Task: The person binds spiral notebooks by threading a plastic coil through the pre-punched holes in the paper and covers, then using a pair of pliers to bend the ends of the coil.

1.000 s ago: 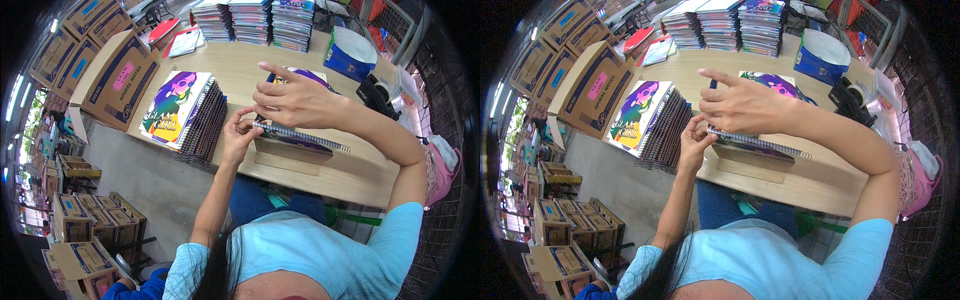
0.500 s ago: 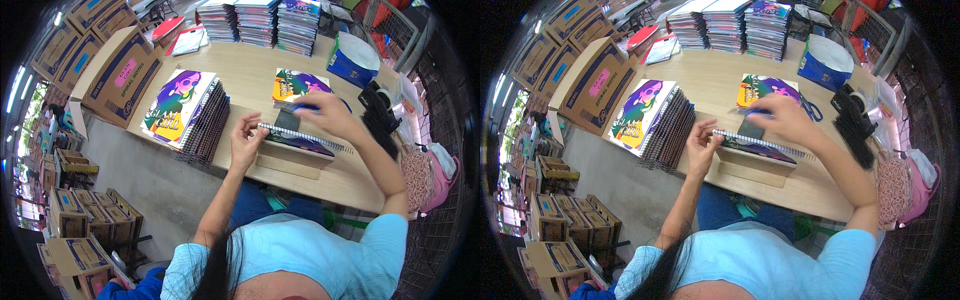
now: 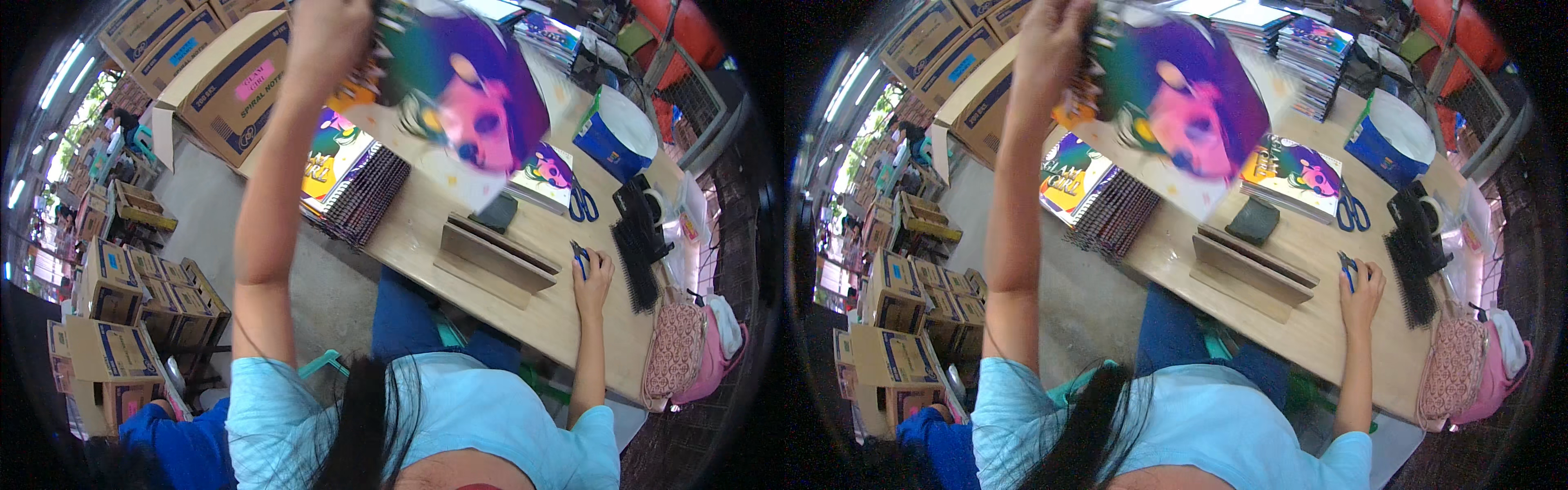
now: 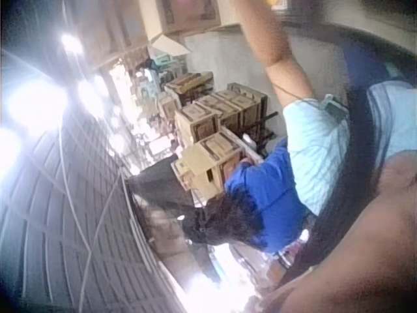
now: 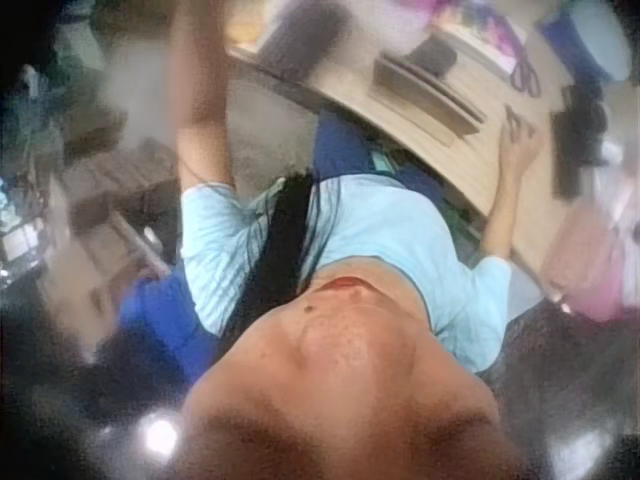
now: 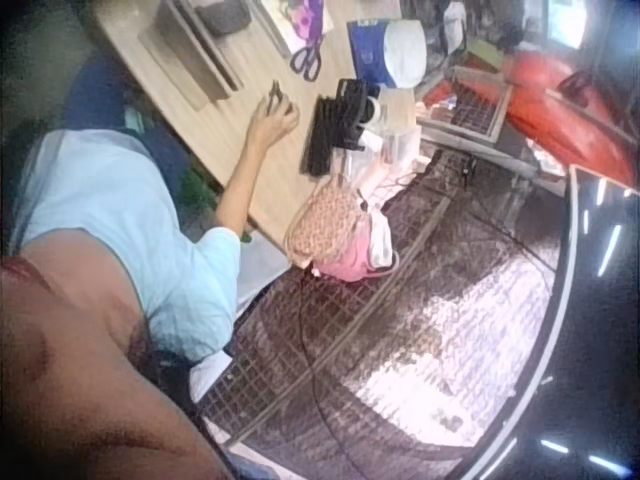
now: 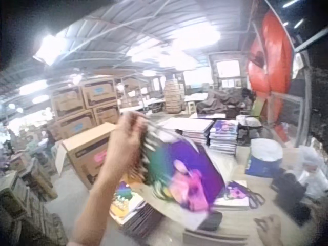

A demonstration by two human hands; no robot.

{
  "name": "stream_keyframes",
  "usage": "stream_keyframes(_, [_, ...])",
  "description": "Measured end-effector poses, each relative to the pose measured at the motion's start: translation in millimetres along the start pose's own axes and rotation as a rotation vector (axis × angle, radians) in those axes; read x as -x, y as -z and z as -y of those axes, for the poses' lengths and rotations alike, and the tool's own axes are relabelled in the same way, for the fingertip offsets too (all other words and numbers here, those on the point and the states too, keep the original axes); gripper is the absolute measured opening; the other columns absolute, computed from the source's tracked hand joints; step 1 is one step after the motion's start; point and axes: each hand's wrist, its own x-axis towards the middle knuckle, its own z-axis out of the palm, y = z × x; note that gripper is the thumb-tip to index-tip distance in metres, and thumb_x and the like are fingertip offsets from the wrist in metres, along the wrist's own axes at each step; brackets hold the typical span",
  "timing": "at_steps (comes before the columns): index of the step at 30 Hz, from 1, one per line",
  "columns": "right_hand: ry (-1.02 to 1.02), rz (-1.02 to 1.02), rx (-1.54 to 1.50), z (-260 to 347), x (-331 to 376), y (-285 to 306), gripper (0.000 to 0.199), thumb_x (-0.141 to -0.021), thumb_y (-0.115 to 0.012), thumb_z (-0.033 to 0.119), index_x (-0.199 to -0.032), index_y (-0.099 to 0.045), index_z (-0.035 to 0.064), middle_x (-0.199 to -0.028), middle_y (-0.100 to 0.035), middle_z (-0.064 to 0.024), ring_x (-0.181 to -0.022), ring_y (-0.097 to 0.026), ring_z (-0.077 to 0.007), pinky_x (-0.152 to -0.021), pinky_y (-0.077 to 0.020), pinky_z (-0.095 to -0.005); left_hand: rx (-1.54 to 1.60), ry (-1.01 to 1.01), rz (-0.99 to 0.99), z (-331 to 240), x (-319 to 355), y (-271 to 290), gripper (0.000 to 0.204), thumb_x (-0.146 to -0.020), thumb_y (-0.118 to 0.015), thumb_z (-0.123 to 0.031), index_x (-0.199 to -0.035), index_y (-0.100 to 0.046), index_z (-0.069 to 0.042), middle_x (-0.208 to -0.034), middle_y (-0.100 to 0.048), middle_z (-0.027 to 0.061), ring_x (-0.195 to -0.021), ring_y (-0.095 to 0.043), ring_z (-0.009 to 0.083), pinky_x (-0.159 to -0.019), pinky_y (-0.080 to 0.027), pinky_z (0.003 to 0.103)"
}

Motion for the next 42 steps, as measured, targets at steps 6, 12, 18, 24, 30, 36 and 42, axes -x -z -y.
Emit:
stream_keyframes(6, [-0.017, 0.001, 0.003, -3.0, 1.1, -2.6, 0.041, -0.082, -0.071, 0.019, -0.119, -0.061, 0.0037, -0.116, -0.053, -0.018, -0.111, -0.049, -0.0348, -0.098, -0.0397, -0.0441, -0.177, -0.063, 0.56, 86.1, -55.3, 42.5, 0.024, -0.101, -0.046, -0.02, -0.1, -0.06, 0.0, -0.09, -0.06, 0.0022, -0.091, -0.053, 0.0135, -0.09, -0.041, 0.028])
stream_keyframes(12, [-0.065, 0.012, 0.01, -2.1, 4.1, -1.6, 0.041, -0.082, -0.071, 0.021, -0.119, -0.061, 0.0034, -0.117, -0.053, -0.0188, -0.113, -0.048, -0.0354, -0.1, -0.0385, -0.0445, -0.412, -0.209, 0.97, 115.8, -7.3, -19.8, 0.019, -0.095, -0.051, -0.023, -0.098, -0.058, -0.006, -0.087, -0.063, 0.0164, -0.085, -0.062, 0.0294, -0.079, -0.046, 0.041])
stream_keyframes(18, [-0.009, -0.051, 0.181, -1.0, 2.9, 3.9, 0.047, -0.083, -0.07, 0.026, -0.124, -0.059, 0.0042, -0.123, -0.052, -0.02, -0.12, -0.046, -0.0368, -0.105, -0.0353, -0.0466, -0.323, -0.273, 1.092, 154.5, 37.8, -61.4, 0.023, -0.098, -0.046, -0.033, -0.104, -0.059, -0.014, -0.111, -0.057, 0.0116, -0.114, -0.051, 0.0294, -0.093, -0.038, 0.043])
stream_keyframes(24, [0.183, 0.045, -0.462, 63.4, -2.8, 44.4, 0.059, -0.078, -0.074, 0.028, -0.129, -0.056, 0.0055, -0.127, -0.052, -0.021, -0.122, -0.047, -0.0381, -0.106, -0.0358, -0.0462, -0.31, -0.377, 0.603, 112.5, 62.2, -40.0, 0.041, -0.094, -0.054, -0.035, -0.132, -0.053, -0.02, -0.134, -0.044, 0.0154, -0.126, -0.043, 0.0326, -0.105, -0.033, 0.04])
stream_keyframes(30, [0.065, 0.285, -0.512, 100.8, -4.9, 50.5, 0.048, -0.069, -0.079, 0.016, -0.113, -0.064, 0.0015, -0.106, -0.065, -0.0161, -0.101, -0.061, -0.0316, -0.09, -0.0459, -0.0383, 0.264, 0.048, 0.629, -14.1, 120.7, -59.7, 0.05, -0.083, -0.071, -0.038, -0.115, -0.062, -0.001, -0.109, -0.064, 0.0174, -0.099, -0.063, 0.0273, -0.082, -0.051, 0.039])
stream_keyframes(36, [0.244, 0.246, -0.437, 84.5, -25.3, 60.6, 0.054, -0.065, -0.081, 0.017, -0.114, -0.063, 0.0027, -0.102, -0.065, -0.0166, -0.099, -0.062, -0.0324, -0.091, -0.0465, -0.0385, -0.043, 0.668, 0.916, 149.4, 142.7, -263.5, 0.063, -0.069, -0.082, -0.05, -0.095, -0.067, 0.005, -0.09, -0.07, 0.0216, -0.089, -0.068, 0.0325, -0.079, -0.054, 0.038])
stream_keyframes(42, [0.115, 0.05, -0.467, 78.7, -39.9, 69.6, 0.065, -0.066, -0.084, 0.02, -0.125, -0.06, 0.0042, -0.117, -0.06, -0.0157, -0.11, -0.058, -0.034, -0.1, -0.0432, -0.0409, -0.149, 0.465, 0.694, 140.4, 158.6, -274.5, 0.038, -0.066, -0.086, -0.026, -0.088, -0.068, -0.001, -0.086, -0.071, 0.0176, -0.085, -0.069, 0.0323, -0.075, -0.054, 0.04])
